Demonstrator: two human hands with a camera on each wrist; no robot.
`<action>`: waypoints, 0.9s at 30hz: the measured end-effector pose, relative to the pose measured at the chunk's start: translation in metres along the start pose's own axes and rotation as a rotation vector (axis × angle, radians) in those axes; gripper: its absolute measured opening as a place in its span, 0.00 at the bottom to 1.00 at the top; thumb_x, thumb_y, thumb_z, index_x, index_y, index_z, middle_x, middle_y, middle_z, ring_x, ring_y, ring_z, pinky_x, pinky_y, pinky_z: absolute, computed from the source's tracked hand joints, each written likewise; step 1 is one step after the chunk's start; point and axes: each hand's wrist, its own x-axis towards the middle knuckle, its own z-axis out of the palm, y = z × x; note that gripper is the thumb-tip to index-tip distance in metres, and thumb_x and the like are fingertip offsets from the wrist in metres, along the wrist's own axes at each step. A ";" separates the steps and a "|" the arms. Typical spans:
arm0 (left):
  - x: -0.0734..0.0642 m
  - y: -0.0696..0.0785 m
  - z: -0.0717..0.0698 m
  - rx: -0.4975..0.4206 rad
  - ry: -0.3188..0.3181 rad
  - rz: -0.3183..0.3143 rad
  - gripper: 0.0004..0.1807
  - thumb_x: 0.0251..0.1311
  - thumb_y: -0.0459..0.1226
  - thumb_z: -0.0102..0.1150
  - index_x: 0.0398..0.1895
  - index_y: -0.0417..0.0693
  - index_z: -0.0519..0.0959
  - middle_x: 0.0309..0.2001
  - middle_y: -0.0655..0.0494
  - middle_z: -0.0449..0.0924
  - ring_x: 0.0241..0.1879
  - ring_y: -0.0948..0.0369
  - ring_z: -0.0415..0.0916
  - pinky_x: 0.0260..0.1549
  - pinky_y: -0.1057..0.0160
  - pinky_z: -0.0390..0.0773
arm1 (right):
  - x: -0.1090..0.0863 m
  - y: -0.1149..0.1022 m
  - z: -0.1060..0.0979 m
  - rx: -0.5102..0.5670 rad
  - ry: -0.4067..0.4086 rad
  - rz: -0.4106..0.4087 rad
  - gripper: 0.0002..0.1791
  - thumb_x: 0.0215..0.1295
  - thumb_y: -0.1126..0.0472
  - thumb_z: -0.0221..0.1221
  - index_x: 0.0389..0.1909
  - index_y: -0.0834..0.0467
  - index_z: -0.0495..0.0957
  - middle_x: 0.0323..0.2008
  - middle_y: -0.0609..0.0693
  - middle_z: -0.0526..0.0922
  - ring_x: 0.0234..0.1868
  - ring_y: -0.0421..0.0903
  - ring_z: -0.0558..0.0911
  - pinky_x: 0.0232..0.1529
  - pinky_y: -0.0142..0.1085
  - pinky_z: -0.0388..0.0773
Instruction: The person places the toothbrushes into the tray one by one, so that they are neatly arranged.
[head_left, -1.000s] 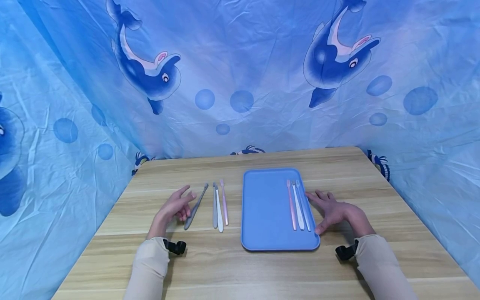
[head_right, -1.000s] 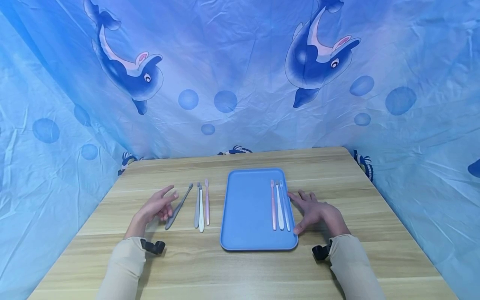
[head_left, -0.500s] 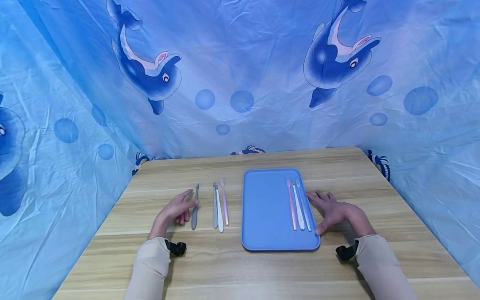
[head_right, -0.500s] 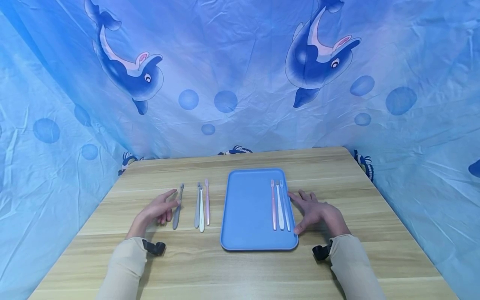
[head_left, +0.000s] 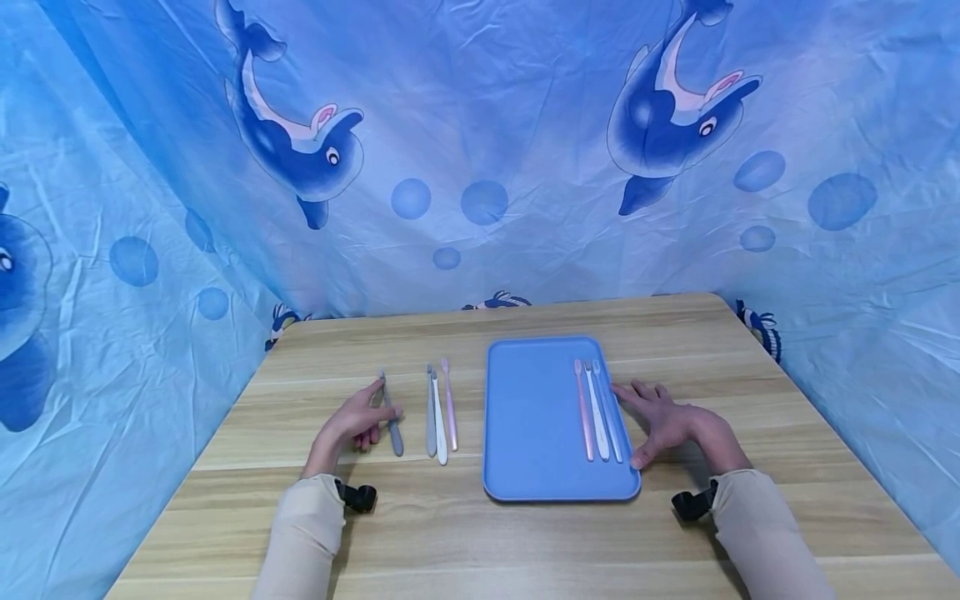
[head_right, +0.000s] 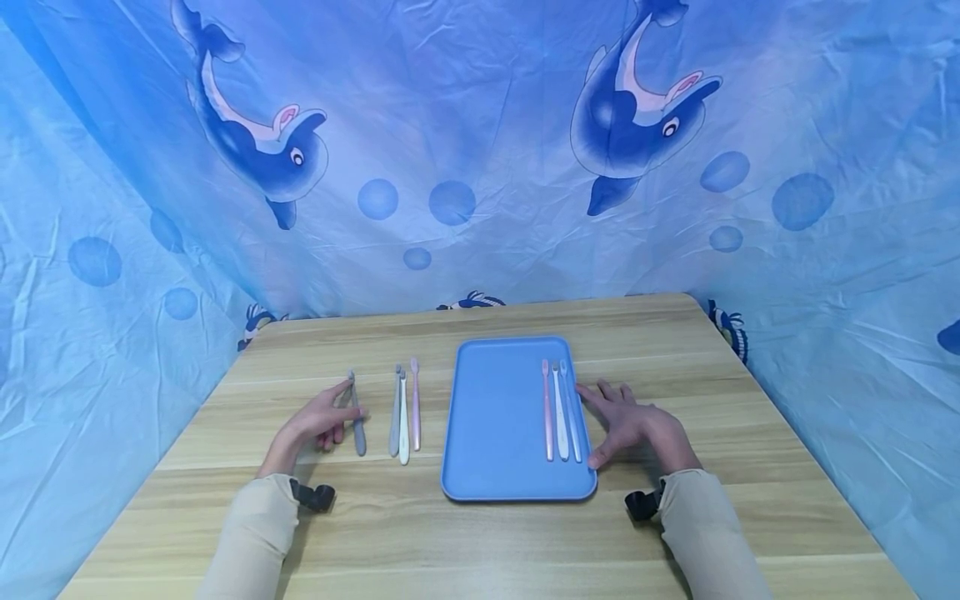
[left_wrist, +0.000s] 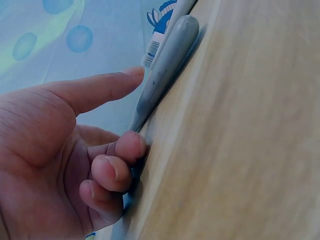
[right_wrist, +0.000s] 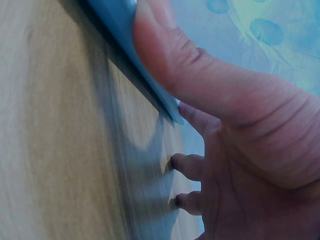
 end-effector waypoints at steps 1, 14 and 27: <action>0.000 0.000 0.000 -0.002 0.000 -0.001 0.52 0.67 0.48 0.61 0.82 0.48 0.38 0.11 0.58 0.70 0.10 0.65 0.65 0.10 0.68 0.68 | 0.000 0.000 0.000 -0.001 0.001 -0.002 0.76 0.38 0.33 0.76 0.80 0.58 0.41 0.76 0.76 0.36 0.71 0.86 0.35 0.57 0.88 0.41; -0.003 0.005 0.002 0.029 -0.043 -0.077 0.60 0.64 0.47 0.64 0.79 0.36 0.29 0.11 0.57 0.75 0.09 0.66 0.70 0.08 0.69 0.71 | -0.001 -0.001 0.000 0.013 -0.008 0.006 0.76 0.38 0.33 0.76 0.80 0.57 0.41 0.76 0.76 0.35 0.72 0.86 0.34 0.58 0.87 0.39; -0.007 0.010 0.004 0.018 -0.073 -0.102 0.65 0.62 0.46 0.67 0.78 0.38 0.23 0.13 0.57 0.75 0.10 0.65 0.70 0.09 0.69 0.72 | -0.001 -0.001 -0.001 0.014 -0.012 0.012 0.75 0.38 0.33 0.76 0.80 0.57 0.40 0.76 0.77 0.35 0.72 0.86 0.34 0.58 0.87 0.40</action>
